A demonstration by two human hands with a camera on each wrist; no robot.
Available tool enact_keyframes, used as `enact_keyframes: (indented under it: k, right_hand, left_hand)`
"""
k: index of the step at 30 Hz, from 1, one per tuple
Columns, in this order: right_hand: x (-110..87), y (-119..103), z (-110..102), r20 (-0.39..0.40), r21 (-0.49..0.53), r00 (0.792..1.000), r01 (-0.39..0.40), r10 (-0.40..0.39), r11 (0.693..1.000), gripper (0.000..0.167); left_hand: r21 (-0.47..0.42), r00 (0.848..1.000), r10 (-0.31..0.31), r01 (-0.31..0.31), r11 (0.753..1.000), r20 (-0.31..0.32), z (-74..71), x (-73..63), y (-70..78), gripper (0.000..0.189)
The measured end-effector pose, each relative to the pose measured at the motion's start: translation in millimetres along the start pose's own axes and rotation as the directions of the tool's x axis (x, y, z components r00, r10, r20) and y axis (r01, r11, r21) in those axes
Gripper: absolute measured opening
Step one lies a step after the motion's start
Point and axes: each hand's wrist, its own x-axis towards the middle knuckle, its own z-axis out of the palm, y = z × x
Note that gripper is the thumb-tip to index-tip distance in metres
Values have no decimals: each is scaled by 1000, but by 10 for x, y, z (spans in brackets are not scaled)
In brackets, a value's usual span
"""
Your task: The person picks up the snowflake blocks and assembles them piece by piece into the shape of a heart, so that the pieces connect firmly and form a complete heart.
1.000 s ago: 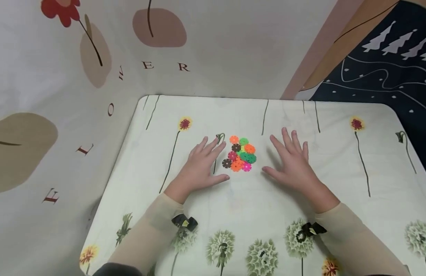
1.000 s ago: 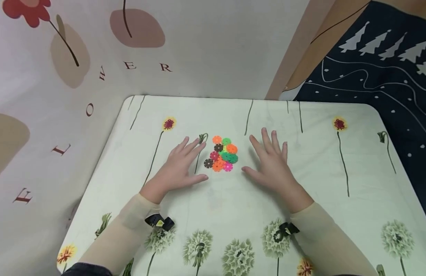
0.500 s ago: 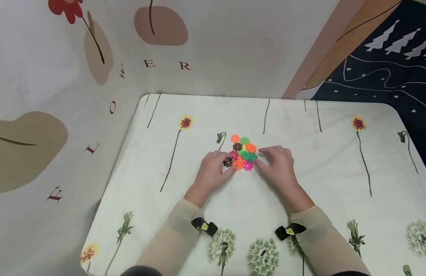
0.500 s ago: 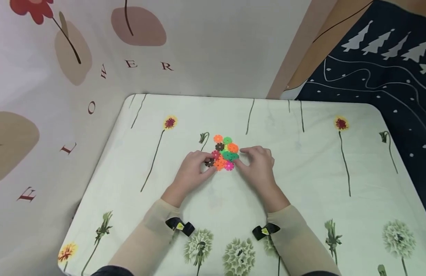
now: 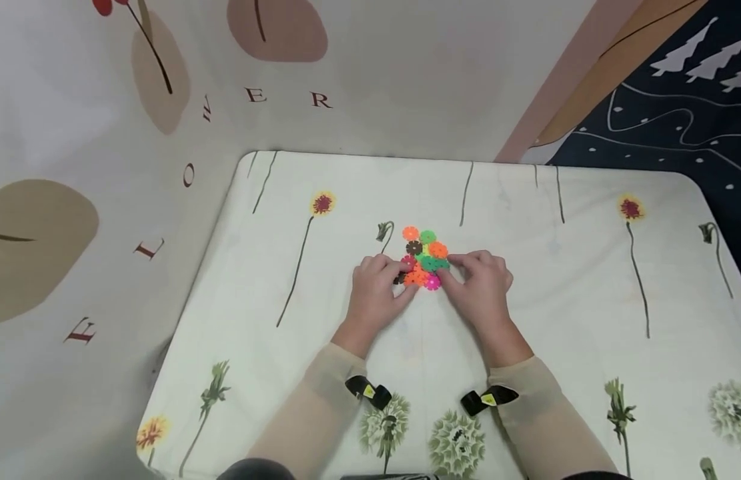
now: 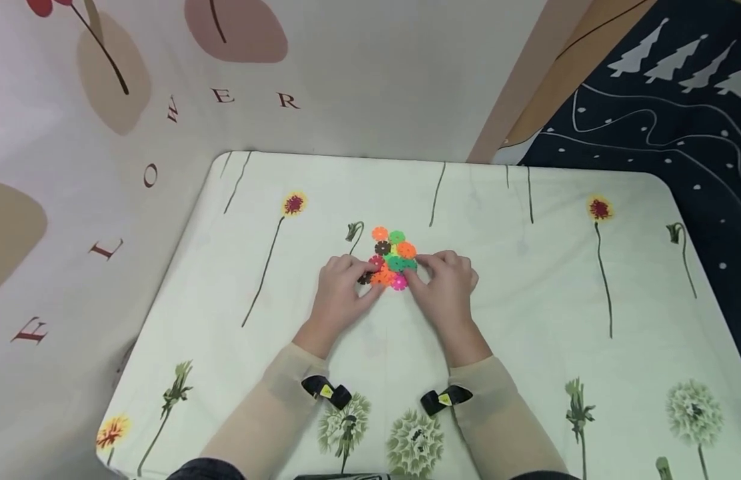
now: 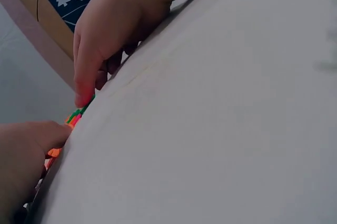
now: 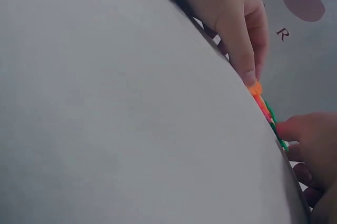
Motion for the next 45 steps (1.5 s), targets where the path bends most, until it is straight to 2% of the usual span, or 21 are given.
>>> enact_keyframes:
  k: [4,9,16,20,24,30,34,39,41,45]
  right_hand:
    - [6,-5,26,-10,-10,1000,24,-24,1000,37]
    - [-14,21,42,-34,4,999,36,-36,999,35]
    - [-8,44,34,-99,84,994,58,-50,995,25]
    - [23,38,12,-140,140,988,78,-58,987,18]
    - [33,42,-1,-159,179,987,65,-37,982,13]
    - [-6,37,29,-179,235,984,65,-23,970,12]
    - [-26,30,57,-217,320,973,142,-73,937,12]
    - [-75,24,107,-232,409,953,278,-196,869,15]
    - [-81,26,119,-226,424,944,319,-242,848,18]
    - [-78,35,126,-210,448,936,350,-284,823,18]
  left_hand:
    - [-9,999,18,-18,1000,-30,6,-11,-40,33]
    - [-88,997,46,-51,995,-63,16,-9,-77,25]
    - [-182,990,76,-97,979,-117,11,38,-79,13]
    - [-226,990,42,-72,971,-137,-7,74,-57,10]
    - [-263,993,-1,-29,964,-115,-3,92,-42,10]
    - [-294,995,-28,-2,956,-97,19,57,-69,12]
    - [-307,995,-34,3,952,-98,32,46,-92,12]
    - [-310,993,-32,-4,951,-111,40,39,-105,13]
    - [-313,993,-1,-35,949,-116,43,36,-100,13]
    - [-311,987,110,-140,940,-114,45,30,-82,14]
